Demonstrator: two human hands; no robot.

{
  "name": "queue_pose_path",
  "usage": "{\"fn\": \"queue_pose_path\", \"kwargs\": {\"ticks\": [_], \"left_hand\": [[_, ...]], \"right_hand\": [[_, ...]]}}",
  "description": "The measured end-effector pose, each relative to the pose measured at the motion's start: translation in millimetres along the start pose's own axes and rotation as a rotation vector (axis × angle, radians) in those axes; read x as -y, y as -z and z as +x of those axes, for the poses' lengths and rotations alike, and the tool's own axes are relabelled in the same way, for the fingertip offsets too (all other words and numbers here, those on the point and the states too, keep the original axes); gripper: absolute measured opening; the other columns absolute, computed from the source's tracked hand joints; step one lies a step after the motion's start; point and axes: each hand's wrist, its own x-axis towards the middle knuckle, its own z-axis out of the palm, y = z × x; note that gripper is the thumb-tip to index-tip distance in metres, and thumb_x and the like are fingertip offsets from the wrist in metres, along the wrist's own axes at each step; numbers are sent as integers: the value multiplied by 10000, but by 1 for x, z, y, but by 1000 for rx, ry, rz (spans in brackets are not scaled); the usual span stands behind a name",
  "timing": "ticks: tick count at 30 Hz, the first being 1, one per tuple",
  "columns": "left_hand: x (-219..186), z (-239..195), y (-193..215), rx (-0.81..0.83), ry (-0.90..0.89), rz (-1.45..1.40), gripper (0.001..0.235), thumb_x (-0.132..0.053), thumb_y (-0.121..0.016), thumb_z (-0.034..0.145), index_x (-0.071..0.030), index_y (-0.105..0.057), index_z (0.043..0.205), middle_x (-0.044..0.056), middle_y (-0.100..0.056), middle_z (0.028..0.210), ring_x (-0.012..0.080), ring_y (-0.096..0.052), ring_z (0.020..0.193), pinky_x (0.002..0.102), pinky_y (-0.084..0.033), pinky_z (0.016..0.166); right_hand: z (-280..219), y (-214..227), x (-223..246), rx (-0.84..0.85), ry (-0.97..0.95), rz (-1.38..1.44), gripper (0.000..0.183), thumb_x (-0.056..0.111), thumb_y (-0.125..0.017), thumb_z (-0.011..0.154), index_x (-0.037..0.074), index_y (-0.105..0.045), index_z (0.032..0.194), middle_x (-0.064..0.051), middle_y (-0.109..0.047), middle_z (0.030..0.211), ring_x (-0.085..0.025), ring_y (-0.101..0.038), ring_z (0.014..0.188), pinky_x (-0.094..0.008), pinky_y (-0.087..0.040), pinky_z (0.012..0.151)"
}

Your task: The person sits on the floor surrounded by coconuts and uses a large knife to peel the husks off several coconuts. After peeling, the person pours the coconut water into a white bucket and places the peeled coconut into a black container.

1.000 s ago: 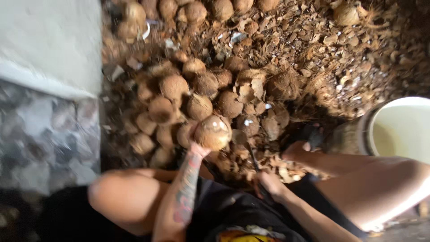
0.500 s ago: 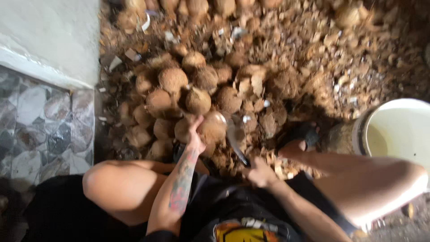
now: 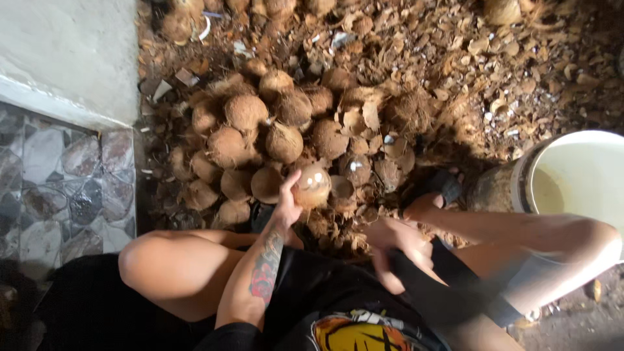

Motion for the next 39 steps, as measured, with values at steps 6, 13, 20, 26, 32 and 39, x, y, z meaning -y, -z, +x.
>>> {"fn": "queue_pose_path", "kwargs": {"ticks": [6, 13, 20, 26, 32, 39], "left_hand": [[-25, 4, -11, 19, -96, -195, 756, -406, -918, 754, -94, -598, 1364, 229, -647, 1336, 421, -637, 1237, 598, -501, 1132], [-37, 1, -4, 65, -133, 75, 881, -561, -763, 774, -108, -537, 1494, 231, -592, 1463, 431, -582, 1336, 595, -474, 1119], [-17, 32, 9, 302, 25, -5, 655, -531, -643, 940, 24, -706, 1282, 204, -765, 1141, 359, -750, 977, 461, -634, 769], [-11, 38, 21, 259, 79, -166, 581, -427, -830, 813, -65, -736, 1258, 162, -761, 1221, 356, -734, 1070, 507, -617, 929], [-7, 35, 14, 486, -56, 18, 571, -452, -708, 901, 7, -741, 1239, 198, -762, 1192, 396, -696, 1154, 556, -565, 1012], [-12, 38, 14, 345, -292, 429, 860, -508, -785, 655, -204, -583, 1434, 123, -648, 1402, 361, -645, 1213, 538, -591, 964]], "right_hand": [[-115, 1, -55, 202, -1975, -208, 299, 232, -743, 714, -5, -711, 535, -214, -587, 415, -364, -629, 359, -395, -515, 582], [10, 23, 5, 350, -1072, -188, 81, 75, -634, 693, 70, -581, 633, -60, -560, 479, -203, -549, 434, -354, -431, 452], [-82, 24, -42, 758, -1144, -450, 210, 314, -625, 891, 109, -636, 930, -112, -721, 873, -316, -643, 719, -463, -469, 666], [-38, 13, -9, 790, -1587, -389, 131, 230, -591, 779, 115, -650, 799, -65, -666, 492, -189, -630, 452, -368, -514, 528], [-30, 7, 8, 595, -1595, -24, 137, 116, -588, 777, 66, -608, 651, -76, -641, 411, -160, -567, 333, -348, -599, 575], [36, -3, 82, 177, -1217, 792, 158, -10, -681, 798, 6, -526, 774, -181, -580, 522, -262, -585, 410, -317, -382, 391]]}}
